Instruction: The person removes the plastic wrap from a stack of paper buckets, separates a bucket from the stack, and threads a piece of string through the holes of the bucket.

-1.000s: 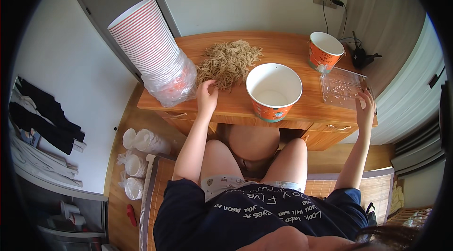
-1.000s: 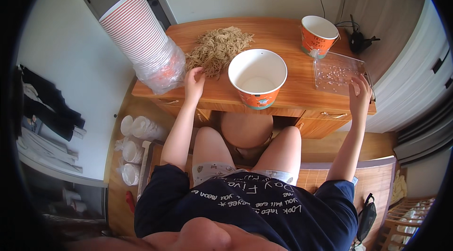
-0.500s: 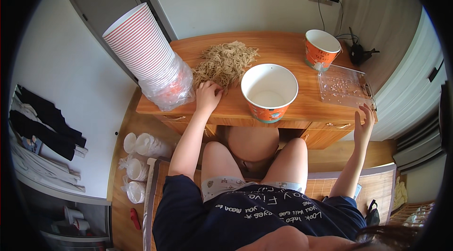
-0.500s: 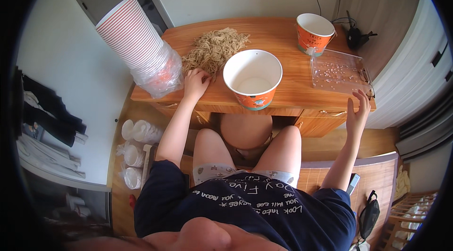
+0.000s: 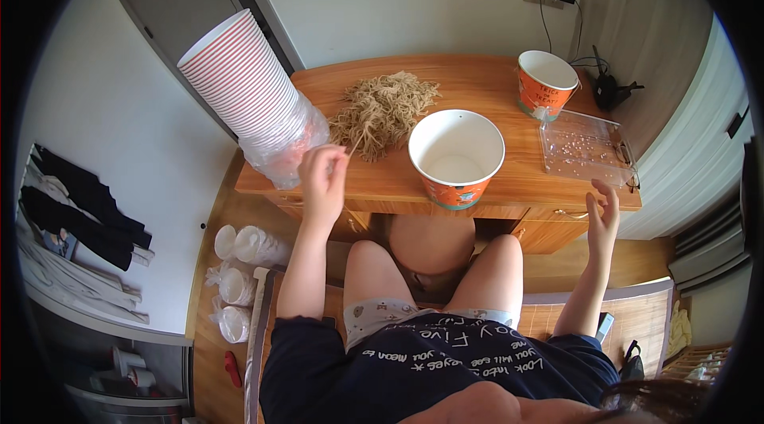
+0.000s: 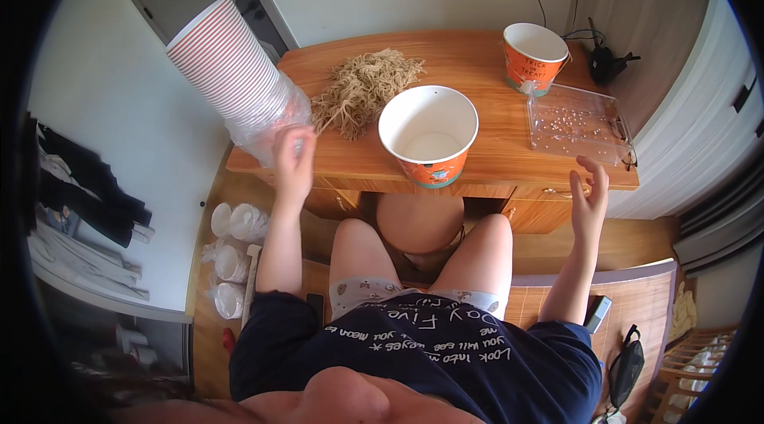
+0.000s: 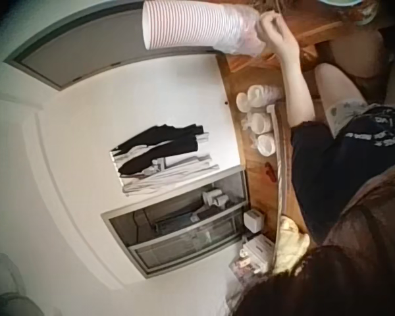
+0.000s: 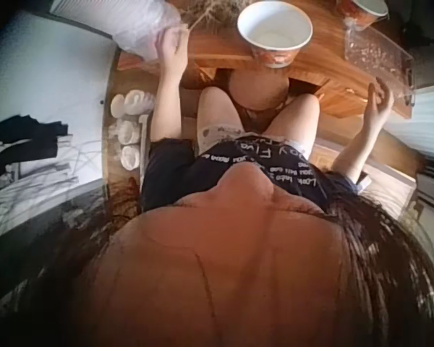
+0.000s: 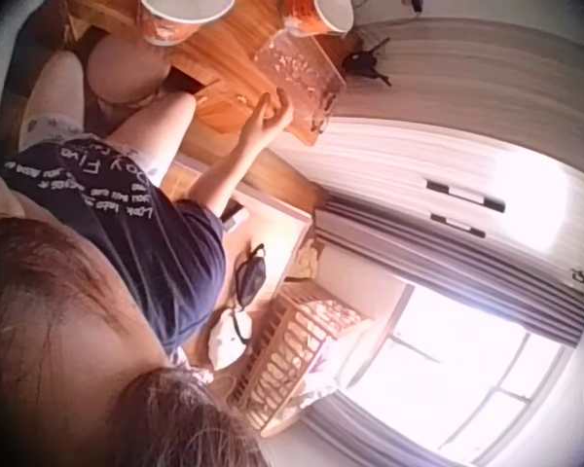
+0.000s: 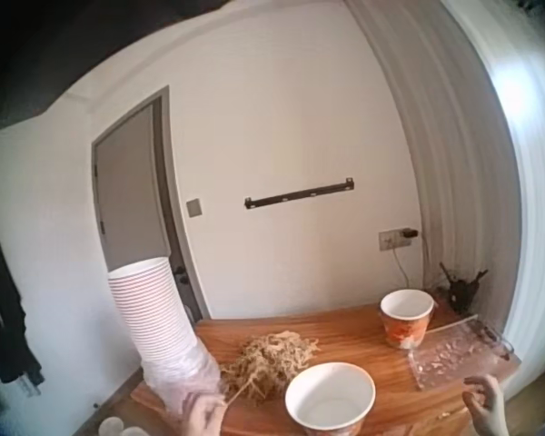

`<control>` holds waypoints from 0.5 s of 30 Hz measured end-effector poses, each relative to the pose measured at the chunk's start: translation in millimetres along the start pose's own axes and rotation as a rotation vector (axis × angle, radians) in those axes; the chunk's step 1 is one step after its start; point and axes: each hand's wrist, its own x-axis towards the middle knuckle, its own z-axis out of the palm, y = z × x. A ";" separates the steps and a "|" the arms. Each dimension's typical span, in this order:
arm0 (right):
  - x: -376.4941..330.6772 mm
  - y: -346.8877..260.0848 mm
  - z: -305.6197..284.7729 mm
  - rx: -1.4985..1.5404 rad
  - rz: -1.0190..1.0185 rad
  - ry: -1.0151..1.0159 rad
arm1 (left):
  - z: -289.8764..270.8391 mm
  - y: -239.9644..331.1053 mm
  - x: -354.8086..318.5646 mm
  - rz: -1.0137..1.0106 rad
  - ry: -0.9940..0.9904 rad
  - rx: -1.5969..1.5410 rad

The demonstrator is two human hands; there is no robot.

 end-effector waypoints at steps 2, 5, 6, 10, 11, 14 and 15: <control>-5.1 -11.3 3.8 0.032 -0.025 -0.034 | -34.4 39.8 -4.9 -0.002 0.090 -0.311; -13.4 -30.1 17.8 0.175 -0.088 -0.127 | -86.3 101.2 -16.6 0.236 0.311 -0.420; -18.1 -40.3 23.8 0.213 -0.101 -0.155 | -94.1 111.6 -19.7 0.337 0.310 -0.523; -39.0 -103.2 51.0 0.477 -0.192 -0.364 | -111.7 147.4 -26.0 0.405 0.213 -0.263; -46.1 -121.5 58.2 0.559 -0.203 -0.442 | -110.8 148.1 -28.0 0.367 0.144 -0.177; -65.7 -159.8 78.0 0.763 -0.295 -0.768 | -95.9 143.0 -23.9 0.341 -0.066 -0.069; -71.3 -175.0 82.3 0.825 -0.331 -0.868 | -89.4 142.5 -24.7 0.363 -0.100 -0.057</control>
